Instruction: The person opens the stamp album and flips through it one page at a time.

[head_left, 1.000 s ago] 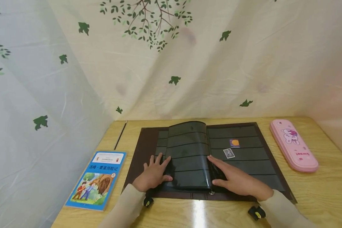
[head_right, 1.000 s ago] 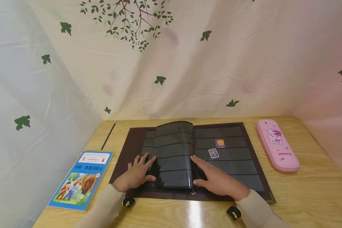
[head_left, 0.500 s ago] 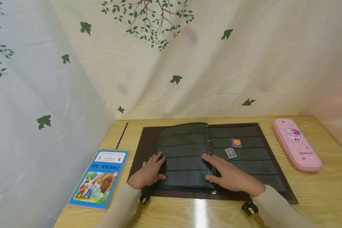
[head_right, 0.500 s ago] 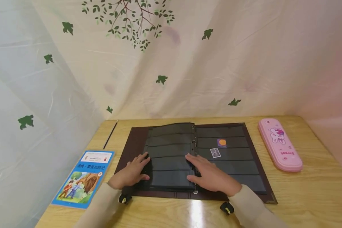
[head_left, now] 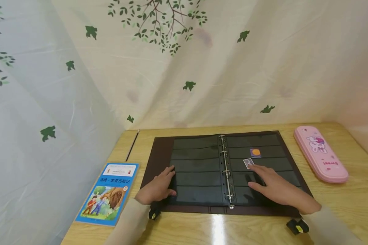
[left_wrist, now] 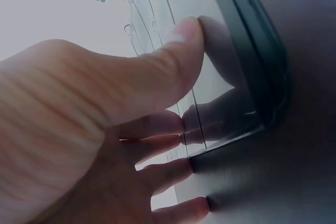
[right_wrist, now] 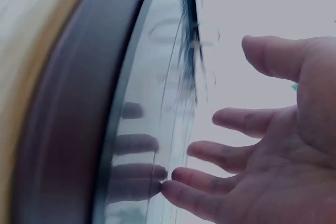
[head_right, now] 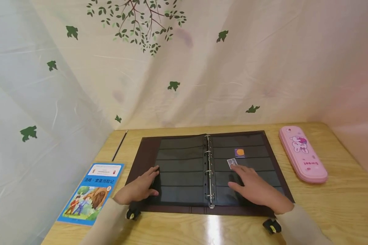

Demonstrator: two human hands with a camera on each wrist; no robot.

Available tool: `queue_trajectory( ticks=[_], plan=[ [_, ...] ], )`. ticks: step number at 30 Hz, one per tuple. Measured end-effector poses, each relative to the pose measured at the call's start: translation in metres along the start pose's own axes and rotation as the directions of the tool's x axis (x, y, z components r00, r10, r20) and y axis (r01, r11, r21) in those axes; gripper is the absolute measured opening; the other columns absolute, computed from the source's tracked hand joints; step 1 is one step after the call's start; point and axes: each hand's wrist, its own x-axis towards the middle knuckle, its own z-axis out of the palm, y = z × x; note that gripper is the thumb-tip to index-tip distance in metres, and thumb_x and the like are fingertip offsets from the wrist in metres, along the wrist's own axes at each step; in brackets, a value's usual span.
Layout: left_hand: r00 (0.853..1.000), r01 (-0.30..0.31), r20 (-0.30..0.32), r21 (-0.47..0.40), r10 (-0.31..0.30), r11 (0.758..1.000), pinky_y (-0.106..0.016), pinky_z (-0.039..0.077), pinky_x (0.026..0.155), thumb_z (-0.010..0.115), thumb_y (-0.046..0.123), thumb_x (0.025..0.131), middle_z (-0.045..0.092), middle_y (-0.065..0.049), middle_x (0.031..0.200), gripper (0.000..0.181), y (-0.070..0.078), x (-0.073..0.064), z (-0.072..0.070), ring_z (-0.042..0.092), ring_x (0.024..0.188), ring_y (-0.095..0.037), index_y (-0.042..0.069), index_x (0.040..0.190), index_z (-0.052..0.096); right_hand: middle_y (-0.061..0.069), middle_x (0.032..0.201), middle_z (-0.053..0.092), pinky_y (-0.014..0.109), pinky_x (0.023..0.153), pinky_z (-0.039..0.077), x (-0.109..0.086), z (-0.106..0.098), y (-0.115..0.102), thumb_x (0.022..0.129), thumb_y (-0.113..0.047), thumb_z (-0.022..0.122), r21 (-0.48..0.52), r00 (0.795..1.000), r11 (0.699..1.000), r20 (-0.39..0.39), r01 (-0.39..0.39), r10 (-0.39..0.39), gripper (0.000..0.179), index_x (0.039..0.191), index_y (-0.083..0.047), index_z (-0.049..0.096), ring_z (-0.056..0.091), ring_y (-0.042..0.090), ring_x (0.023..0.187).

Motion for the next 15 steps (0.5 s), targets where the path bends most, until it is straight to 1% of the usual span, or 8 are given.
queue_trajectory(
  ticks=[3, 6, 10, 15],
  plan=[
    [1.000, -0.001, -0.007, -0.003, 0.001, 1.000, -0.060, 0.029, 0.100, 0.071, 0.023, 0.086, 0.025, -0.017, 0.151, 0.069, -0.001, -0.001, 0.001, 0.020, 0.138, -0.038, -0.006, 0.139, 0.040, 0.034, 0.139, 0.034, 0.071, 0.089, 0.027, -0.010, -0.004, 0.015, 0.091, -0.052, 0.055, -0.026, 0.998, 0.998, -0.002, -0.060, 0.060, 0.075, 0.141, 0.002, 0.040, 0.024, 0.059, 0.124],
    [1.000, -0.008, -0.021, 0.011, 0.008, 1.000, -0.059, 0.029, 0.100, 0.071, 0.024, 0.086, 0.023, -0.019, 0.151, 0.068, -0.002, -0.001, 0.002, 0.018, 0.138, -0.041, -0.006, 0.138, 0.040, 0.037, 0.137, 0.034, 0.072, 0.087, 0.027, -0.020, -0.008, 0.029, 0.089, -0.057, 0.053, -0.059, 0.994, 0.993, -0.009, -0.107, 0.106, 0.079, 0.139, 0.004, 0.042, 0.025, 0.060, 0.122],
    [0.999, -0.004, -0.035, 0.023, 0.005, 1.000, -0.058, 0.030, 0.100, 0.070, 0.026, 0.086, 0.021, -0.022, 0.150, 0.067, -0.002, -0.001, 0.002, 0.017, 0.136, -0.045, -0.004, 0.138, 0.041, 0.041, 0.134, 0.033, 0.072, 0.086, 0.028, -0.032, -0.013, 0.043, 0.090, -0.056, 0.053, -0.101, 0.991, 0.986, -0.038, -0.132, 0.129, 0.078, 0.135, 0.007, 0.045, 0.027, 0.061, 0.118],
    [1.000, 0.014, -0.025, 0.019, -0.014, 1.000, -0.055, 0.030, 0.102, 0.069, 0.027, 0.087, 0.022, -0.022, 0.150, 0.067, -0.002, -0.001, 0.003, 0.017, 0.137, -0.045, -0.004, 0.139, 0.040, 0.045, 0.133, 0.030, 0.073, 0.084, 0.027, -0.042, -0.018, 0.053, 0.093, -0.053, 0.051, -0.115, 0.982, 0.976, -0.049, -0.185, 0.180, 0.077, 0.133, 0.011, 0.044, 0.025, 0.065, 0.116]
  ],
)
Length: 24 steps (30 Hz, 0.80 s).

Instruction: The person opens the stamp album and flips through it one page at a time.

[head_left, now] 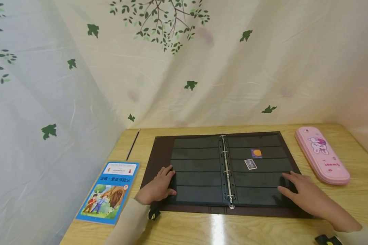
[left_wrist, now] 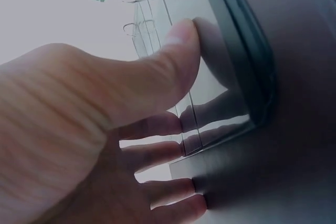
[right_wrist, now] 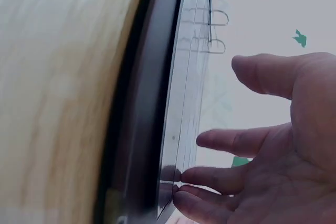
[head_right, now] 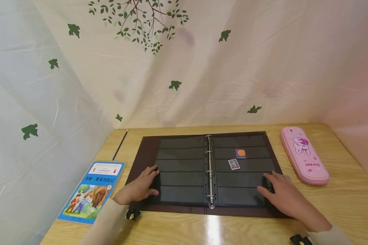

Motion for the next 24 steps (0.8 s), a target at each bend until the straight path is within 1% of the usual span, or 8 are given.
queue_trajectory(
  ticks=[6, 10, 16, 24],
  plan=[
    [1.000, 0.009, 0.010, -0.014, -0.009, 1.000, -0.052, 0.029, 0.104, 0.069, 0.026, 0.087, 0.021, -0.021, 0.151, 0.068, -0.001, 0.000, 0.000, 0.015, 0.138, -0.043, -0.003, 0.140, 0.038, 0.048, 0.132, 0.027, 0.073, 0.087, 0.022, 0.003, -0.002, 0.007, 0.093, -0.055, 0.050, 0.007, 0.999, 0.999, 0.002, -0.042, 0.042, 0.083, 0.133, 0.016, 0.039, 0.022, 0.066, 0.116],
    [1.000, -0.005, 0.006, -0.022, 0.005, 1.000, -0.051, 0.029, 0.104, 0.069, 0.025, 0.087, 0.021, -0.022, 0.151, 0.068, -0.001, 0.000, 0.000, 0.015, 0.138, -0.043, -0.004, 0.140, 0.039, 0.048, 0.131, 0.028, 0.073, 0.089, 0.021, 0.005, -0.001, 0.011, 0.092, -0.055, 0.050, 0.000, 0.999, 0.999, -0.006, -0.048, 0.048, 0.084, 0.133, 0.018, 0.038, 0.024, 0.066, 0.115],
    [1.000, -0.014, 0.008, -0.023, 0.014, 1.000, -0.050, 0.029, 0.104, 0.068, 0.025, 0.088, 0.021, -0.022, 0.150, 0.067, -0.002, 0.000, 0.001, 0.015, 0.138, -0.043, -0.004, 0.140, 0.038, 0.046, 0.128, 0.035, 0.072, 0.087, 0.024, 0.005, -0.001, 0.011, 0.092, -0.055, 0.051, -0.023, 0.999, 0.999, -0.020, -0.038, 0.038, 0.081, 0.130, 0.016, 0.043, 0.028, 0.065, 0.113],
    [1.000, 0.013, 0.022, -0.015, -0.012, 1.000, -0.050, 0.029, 0.104, 0.068, 0.026, 0.088, 0.020, -0.020, 0.152, 0.068, -0.002, 0.000, 0.001, 0.013, 0.139, -0.041, -0.003, 0.141, 0.037, 0.045, 0.130, 0.034, 0.072, 0.087, 0.024, 0.004, -0.003, 0.008, 0.094, -0.050, 0.052, 0.015, 0.999, 1.000, -0.033, -0.009, 0.009, 0.074, 0.131, 0.013, 0.045, 0.029, 0.065, 0.114]
  ],
)
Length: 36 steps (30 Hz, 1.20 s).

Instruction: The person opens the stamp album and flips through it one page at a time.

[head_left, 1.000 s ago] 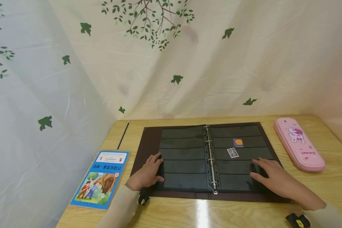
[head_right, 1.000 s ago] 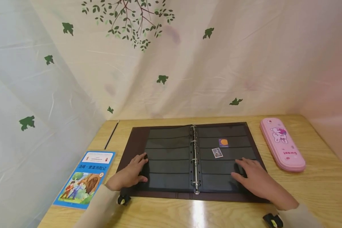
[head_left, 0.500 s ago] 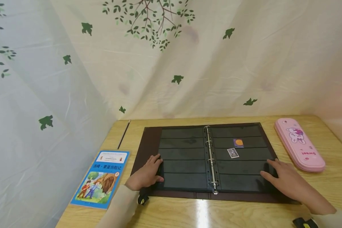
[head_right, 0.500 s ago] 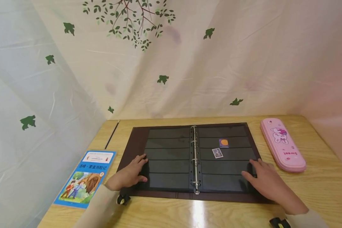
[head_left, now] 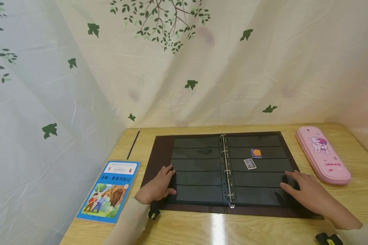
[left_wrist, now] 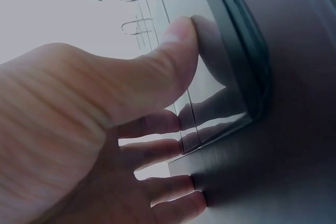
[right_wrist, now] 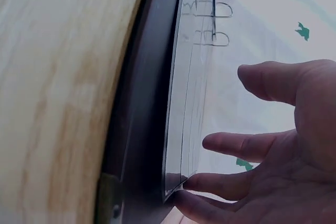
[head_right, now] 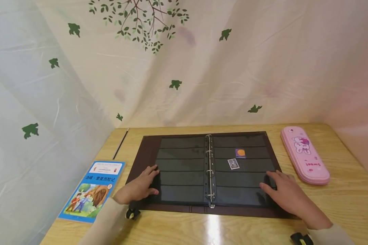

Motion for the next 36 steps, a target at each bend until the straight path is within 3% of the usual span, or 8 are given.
queue_trajectory(
  ticks=[8, 14, 20, 27, 29, 31, 34, 36],
  plan=[
    [1.000, 0.000, 0.001, 0.007, 0.000, 1.000, -0.051, 0.030, 0.103, 0.068, 0.026, 0.087, 0.021, -0.020, 0.151, 0.068, 0.000, 0.001, 0.000, 0.014, 0.138, -0.042, -0.003, 0.141, 0.037, 0.044, 0.130, 0.037, 0.070, 0.085, 0.029, -0.005, -0.005, -0.003, 0.096, -0.042, 0.053, 0.054, 0.998, 0.998, -0.045, 0.044, -0.042, 0.063, 0.130, 0.011, 0.049, 0.032, 0.062, 0.116],
    [1.000, 0.002, -0.001, 0.008, -0.002, 1.000, -0.050, 0.029, 0.104, 0.068, 0.027, 0.088, 0.020, -0.020, 0.152, 0.069, 0.000, 0.002, 0.001, 0.014, 0.139, -0.041, -0.002, 0.141, 0.037, 0.042, 0.135, 0.031, 0.069, 0.086, 0.029, -0.010, -0.012, -0.008, 0.096, -0.044, 0.052, 0.096, 0.997, 0.994, -0.059, 0.047, -0.041, 0.062, 0.131, 0.007, 0.049, 0.031, 0.059, 0.120],
    [1.000, -0.002, -0.003, -0.003, 0.002, 1.000, -0.050, 0.028, 0.105, 0.068, 0.026, 0.087, 0.019, -0.020, 0.152, 0.069, 0.000, 0.000, 0.001, 0.012, 0.139, -0.042, -0.003, 0.141, 0.037, 0.033, 0.143, 0.030, 0.069, 0.086, 0.029, -0.015, -0.019, -0.020, 0.095, -0.042, 0.055, 0.117, 0.992, 0.990, -0.102, 0.085, -0.073, 0.057, 0.134, 0.000, 0.049, 0.030, 0.056, 0.124],
    [1.000, -0.010, -0.010, 0.000, 0.010, 1.000, -0.050, 0.029, 0.104, 0.068, 0.026, 0.088, 0.019, -0.022, 0.151, 0.068, 0.002, -0.002, -0.002, 0.013, 0.138, -0.042, -0.004, 0.141, 0.037, 0.016, 0.147, 0.035, 0.069, 0.088, 0.029, -0.018, -0.025, -0.036, 0.095, -0.029, 0.059, 0.208, 0.965, 0.950, -0.170, 0.233, -0.199, 0.044, 0.135, -0.011, 0.052, 0.032, 0.047, 0.129],
    [1.000, -0.012, -0.010, -0.001, 0.012, 1.000, -0.050, 0.029, 0.104, 0.068, 0.026, 0.088, 0.019, -0.022, 0.151, 0.068, 0.002, -0.002, -0.002, 0.013, 0.138, -0.043, -0.004, 0.141, 0.037, 0.010, 0.147, 0.037, 0.058, 0.097, 0.033, -0.018, -0.027, -0.040, 0.095, -0.027, 0.059, 0.208, 0.957, 0.942, -0.179, 0.263, -0.228, 0.043, 0.136, -0.016, 0.051, 0.033, 0.035, 0.133],
    [1.000, -0.011, -0.008, -0.003, 0.011, 1.000, -0.050, 0.029, 0.104, 0.067, 0.026, 0.088, 0.019, -0.022, 0.152, 0.068, 0.003, -0.002, -0.002, 0.013, 0.138, -0.042, -0.004, 0.141, 0.037, 0.004, 0.147, 0.038, 0.036, 0.102, 0.034, -0.018, -0.029, -0.045, 0.097, -0.024, 0.057, 0.221, 0.952, 0.933, -0.181, 0.282, -0.245, 0.042, 0.138, -0.021, 0.050, 0.031, 0.018, 0.135],
    [1.000, -0.010, -0.008, -0.004, 0.010, 1.000, -0.050, 0.029, 0.104, 0.068, 0.026, 0.088, 0.019, -0.022, 0.151, 0.068, 0.003, -0.002, -0.003, 0.013, 0.138, -0.043, -0.004, 0.141, 0.037, -0.003, 0.148, 0.035, 0.007, 0.092, 0.026, -0.017, -0.032, -0.051, 0.100, -0.020, 0.050, 0.240, 0.943, 0.916, -0.174, 0.321, -0.285, 0.043, 0.141, -0.026, 0.045, 0.026, -0.002, 0.131],
    [1.000, -0.007, -0.005, -0.005, 0.007, 1.000, -0.050, 0.029, 0.104, 0.068, 0.025, 0.088, 0.019, -0.021, 0.151, 0.068, 0.004, -0.002, -0.002, 0.013, 0.138, -0.043, -0.004, 0.141, 0.037, -0.003, 0.150, 0.033, 0.004, 0.091, 0.022, -0.016, -0.033, -0.056, 0.101, -0.014, 0.046, 0.277, 0.930, 0.891, -0.181, 0.359, -0.319, 0.044, 0.143, -0.025, 0.042, 0.024, -0.004, 0.132]
  ],
)
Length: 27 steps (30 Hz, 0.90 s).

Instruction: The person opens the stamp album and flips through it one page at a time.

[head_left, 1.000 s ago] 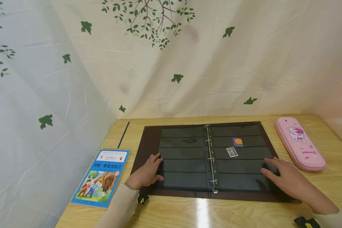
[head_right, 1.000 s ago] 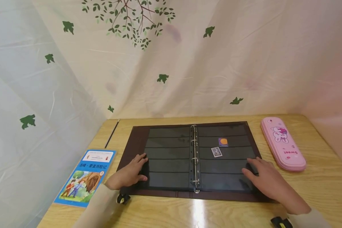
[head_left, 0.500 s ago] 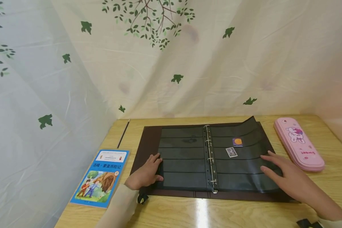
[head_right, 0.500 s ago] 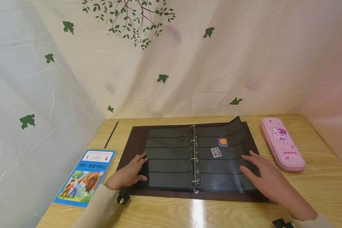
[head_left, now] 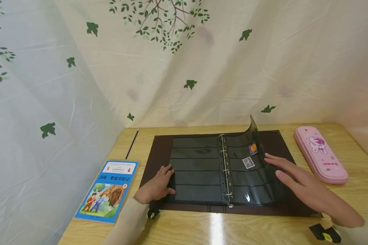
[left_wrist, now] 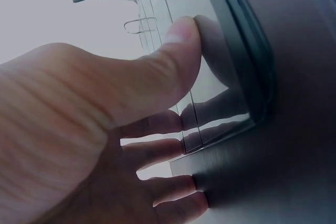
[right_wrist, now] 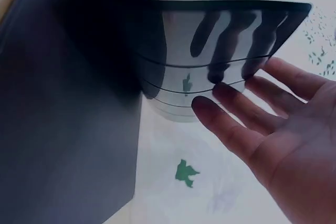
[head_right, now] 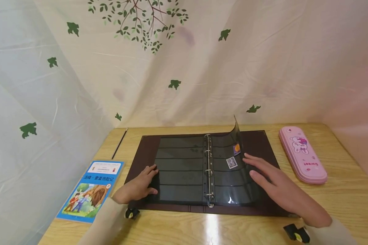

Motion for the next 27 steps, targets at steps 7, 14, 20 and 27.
queue_trajectory(
  ticks=[7, 14, 20, 27],
  plan=[
    [1.000, 0.005, 0.004, 0.005, -0.005, 1.000, -0.049, 0.028, 0.105, 0.068, 0.026, 0.088, 0.019, -0.021, 0.152, 0.068, -0.001, 0.001, 0.001, 0.013, 0.139, -0.042, -0.004, 0.141, 0.037, 0.011, 0.154, 0.023, 0.012, 0.102, 0.015, 0.014, -0.001, -0.010, 0.102, -0.002, 0.031, 0.145, 0.968, 0.958, -0.063, 0.248, -0.242, 0.046, 0.147, -0.006, 0.033, 0.016, 0.017, 0.141],
    [1.000, 0.013, 0.009, -0.008, -0.013, 1.000, -0.049, 0.028, 0.105, 0.067, 0.025, 0.088, 0.018, -0.020, 0.152, 0.068, -0.001, 0.001, 0.001, 0.011, 0.139, -0.041, -0.003, 0.142, 0.036, 0.022, 0.152, 0.020, 0.022, 0.108, 0.011, 0.029, 0.001, -0.024, 0.106, -0.023, 0.020, 0.221, 0.899, 0.875, -0.184, 0.431, -0.397, 0.050, 0.146, 0.006, 0.025, 0.012, 0.027, 0.141],
    [1.000, 0.005, 0.005, -0.002, -0.005, 1.000, -0.049, 0.029, 0.104, 0.068, 0.025, 0.088, 0.019, -0.021, 0.152, 0.068, -0.002, 0.000, 0.002, 0.012, 0.139, -0.042, -0.004, 0.141, 0.037, 0.023, 0.150, 0.023, 0.023, 0.106, 0.018, 0.039, 0.015, -0.029, 0.105, -0.031, 0.025, 0.250, 0.869, 0.839, -0.252, 0.483, -0.425, 0.057, 0.146, 0.008, 0.023, 0.022, 0.026, 0.138],
    [1.000, -0.011, -0.005, 0.005, 0.011, 1.000, -0.049, 0.030, 0.104, 0.068, 0.026, 0.088, 0.020, -0.021, 0.151, 0.068, -0.005, 0.001, 0.003, 0.013, 0.139, -0.042, -0.004, 0.140, 0.038, 0.020, 0.152, 0.021, 0.021, 0.102, 0.026, 0.044, 0.032, -0.029, 0.105, -0.032, 0.026, 0.284, 0.882, 0.836, -0.205, 0.469, -0.424, 0.057, 0.150, 0.001, 0.016, 0.027, 0.022, 0.136]
  ],
)
